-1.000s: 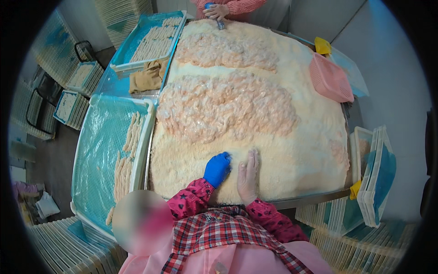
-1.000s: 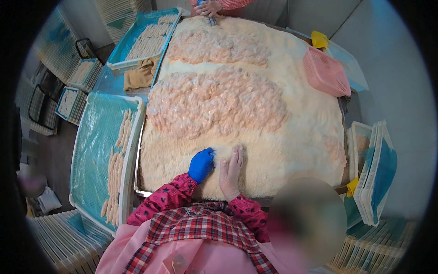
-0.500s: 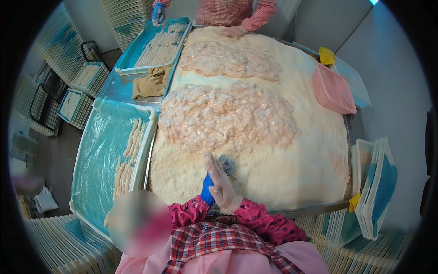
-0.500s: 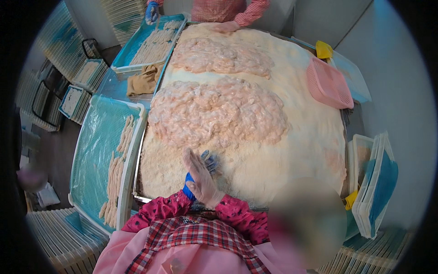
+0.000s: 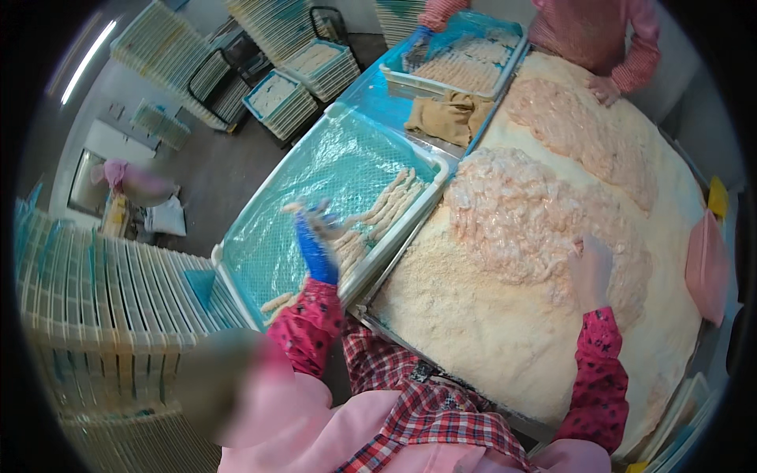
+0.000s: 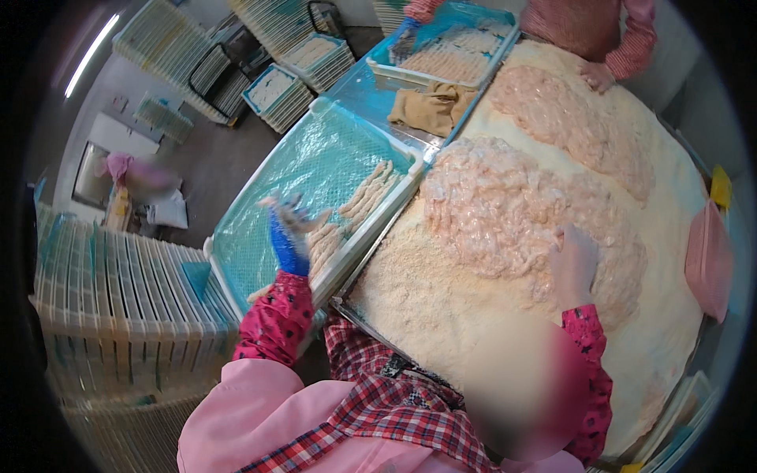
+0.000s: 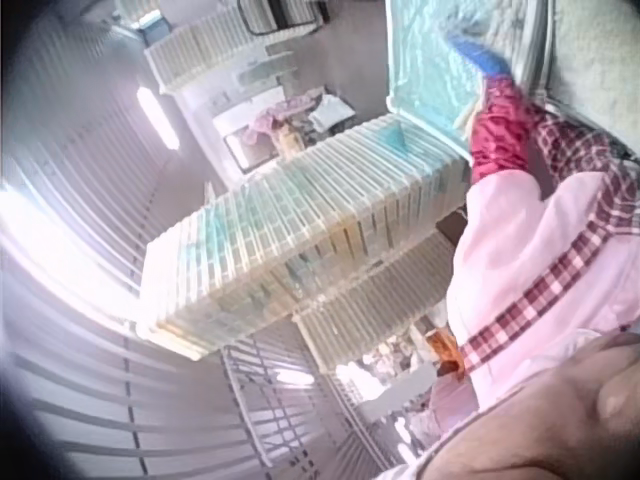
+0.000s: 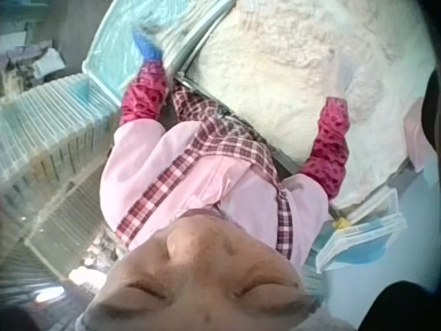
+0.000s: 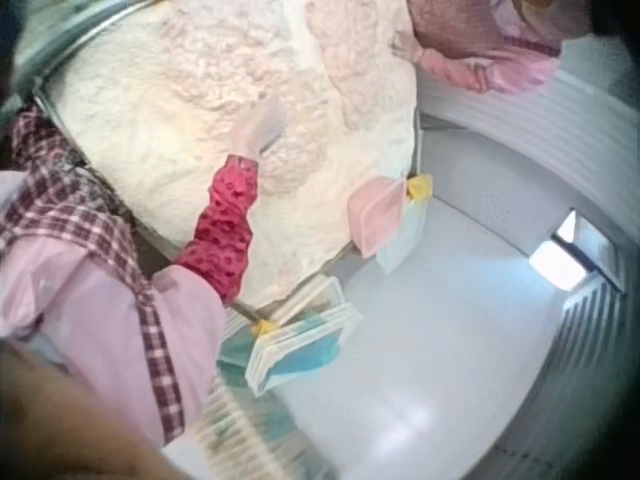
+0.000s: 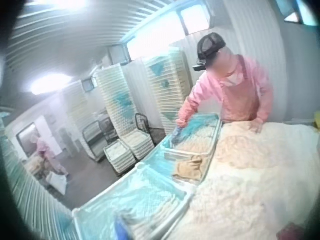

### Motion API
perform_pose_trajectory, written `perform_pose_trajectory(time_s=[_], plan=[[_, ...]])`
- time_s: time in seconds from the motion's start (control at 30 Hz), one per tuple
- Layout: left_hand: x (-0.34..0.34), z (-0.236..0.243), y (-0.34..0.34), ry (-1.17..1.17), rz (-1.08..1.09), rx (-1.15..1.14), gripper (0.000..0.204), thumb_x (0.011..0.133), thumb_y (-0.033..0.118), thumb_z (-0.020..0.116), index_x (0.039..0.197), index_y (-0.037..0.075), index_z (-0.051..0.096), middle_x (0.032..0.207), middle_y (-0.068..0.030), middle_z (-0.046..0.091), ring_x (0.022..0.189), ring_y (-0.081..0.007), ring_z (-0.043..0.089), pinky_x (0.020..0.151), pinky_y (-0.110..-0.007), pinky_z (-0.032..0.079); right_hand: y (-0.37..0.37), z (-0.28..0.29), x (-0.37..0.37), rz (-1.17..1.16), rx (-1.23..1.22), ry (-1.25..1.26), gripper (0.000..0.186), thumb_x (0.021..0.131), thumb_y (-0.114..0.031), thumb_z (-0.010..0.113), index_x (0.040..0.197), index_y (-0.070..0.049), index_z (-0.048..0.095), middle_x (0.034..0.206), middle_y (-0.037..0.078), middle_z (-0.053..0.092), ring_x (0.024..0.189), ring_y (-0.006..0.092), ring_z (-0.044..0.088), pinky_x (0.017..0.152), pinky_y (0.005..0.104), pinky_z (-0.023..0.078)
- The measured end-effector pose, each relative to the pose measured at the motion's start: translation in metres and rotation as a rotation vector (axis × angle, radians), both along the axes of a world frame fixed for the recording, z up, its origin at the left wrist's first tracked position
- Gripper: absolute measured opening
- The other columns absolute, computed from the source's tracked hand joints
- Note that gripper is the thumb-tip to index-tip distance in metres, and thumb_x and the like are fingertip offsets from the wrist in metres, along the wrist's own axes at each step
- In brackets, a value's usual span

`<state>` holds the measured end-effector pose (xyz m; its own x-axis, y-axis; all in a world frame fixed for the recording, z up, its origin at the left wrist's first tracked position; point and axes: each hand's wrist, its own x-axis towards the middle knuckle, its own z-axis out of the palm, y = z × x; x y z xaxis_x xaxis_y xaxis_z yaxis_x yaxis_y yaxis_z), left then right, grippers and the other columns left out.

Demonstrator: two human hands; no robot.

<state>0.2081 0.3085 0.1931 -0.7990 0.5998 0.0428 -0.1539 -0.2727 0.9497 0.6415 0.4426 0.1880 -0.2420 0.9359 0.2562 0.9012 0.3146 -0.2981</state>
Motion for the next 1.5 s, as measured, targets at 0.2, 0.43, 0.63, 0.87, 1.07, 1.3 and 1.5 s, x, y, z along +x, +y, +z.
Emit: perform_pose_trajectory(time_s=[0.2, 0.43, 0.63, 0.87, 1.07, 1.3, 1.5], plan=[[-0.135, -0.120, -0.054, 0.454, -0.369, -0.643, 0.042, 0.099, 0.027, 0.036, 0.131, 0.000, 0.044, 0.127, -0.0134, 0.052, 0.114, -0.0192, 0.050, 0.099, -0.029, 0.036, 0.010, 0.005, 0.003, -0.107, -0.194, 0.248, 0.017, 0.070, -0.003, 0.065, 0.085, -0.005, 0.057, 0.076, 0.009, 0.059, 0.070, 0.0232, 0.059, 0.065, 0.0330, 0.048], [-0.065, -0.089, -0.014, 0.390, -0.446, -0.295, 0.045, 0.098, 0.019, 0.037, 0.139, 0.000, 0.030, 0.137, -0.0148, 0.040, 0.124, -0.0222, 0.041, 0.104, -0.035, 0.031, -0.057, 0.022, 0.006, 0.066, -0.253, 0.537, 0.016, 0.073, -0.003, 0.062, 0.088, -0.005, 0.060, 0.073, 0.006, 0.059, 0.067, 0.0166, 0.057, 0.067, 0.0288, 0.048], [0.109, -0.038, -0.009, 1.048, -0.906, -0.288, 0.049, 0.087, 0.019, 0.058, 0.131, 0.002, 0.044, 0.127, -0.0190, 0.049, 0.115, -0.0323, 0.048, 0.097, -0.038, 0.038, -0.160, 0.001, 0.035, 0.145, -0.356, 0.404, 0.027, 0.077, -0.008, 0.062, 0.103, -0.003, 0.056, 0.096, 0.011, 0.059, 0.095, 0.0235, 0.057, 0.085, 0.0348, 0.043], [0.270, -0.090, -0.029, 0.915, -1.201, -0.108, 0.065, 0.083, 0.025, 0.063, 0.136, 0.001, 0.035, 0.129, -0.0222, 0.045, 0.116, -0.0364, 0.045, 0.098, -0.040, 0.037, -0.158, -0.061, -0.025, -0.361, -0.063, 0.604, 0.040, 0.085, -0.023, 0.058, 0.119, -0.002, 0.052, 0.110, 0.012, 0.058, 0.099, 0.0226, 0.055, 0.087, 0.0343, 0.043], [0.212, -0.085, -0.020, 0.415, -1.132, -0.177, 0.049, 0.092, 0.011, 0.053, 0.136, 0.000, 0.036, 0.135, -0.0131, 0.044, 0.124, -0.0203, 0.043, 0.104, -0.032, 0.032, -0.138, 0.019, -0.009, -0.394, -0.165, 1.127, 0.033, 0.090, -0.023, 0.055, 0.115, -0.001, 0.056, 0.106, 0.012, 0.061, 0.098, 0.0231, 0.058, 0.085, 0.0325, 0.045], [0.143, -0.064, -0.008, 0.804, -0.989, -0.167, 0.068, 0.082, 0.021, 0.067, 0.139, 0.006, 0.033, 0.138, -0.0136, 0.039, 0.121, -0.0266, 0.043, 0.101, -0.038, 0.035, -0.145, -0.020, 0.013, 0.135, -0.281, 0.404, 0.030, 0.079, -0.013, 0.061, 0.107, -0.003, 0.059, 0.103, 0.016, 0.061, 0.094, 0.0316, 0.059, 0.081, 0.0377, 0.046], [0.205, -0.075, -0.012, 1.279, -1.213, -0.130, 0.071, 0.071, 0.033, 0.070, 0.132, 0.009, 0.043, 0.125, -0.0150, 0.050, 0.110, -0.0332, 0.049, 0.092, -0.040, 0.040, -0.164, -0.021, -0.012, 0.029, -0.403, 0.361, 0.031, 0.076, -0.012, 0.063, 0.105, -0.004, 0.060, 0.102, 0.014, 0.062, 0.093, 0.0283, 0.059, 0.082, 0.0359, 0.046]])
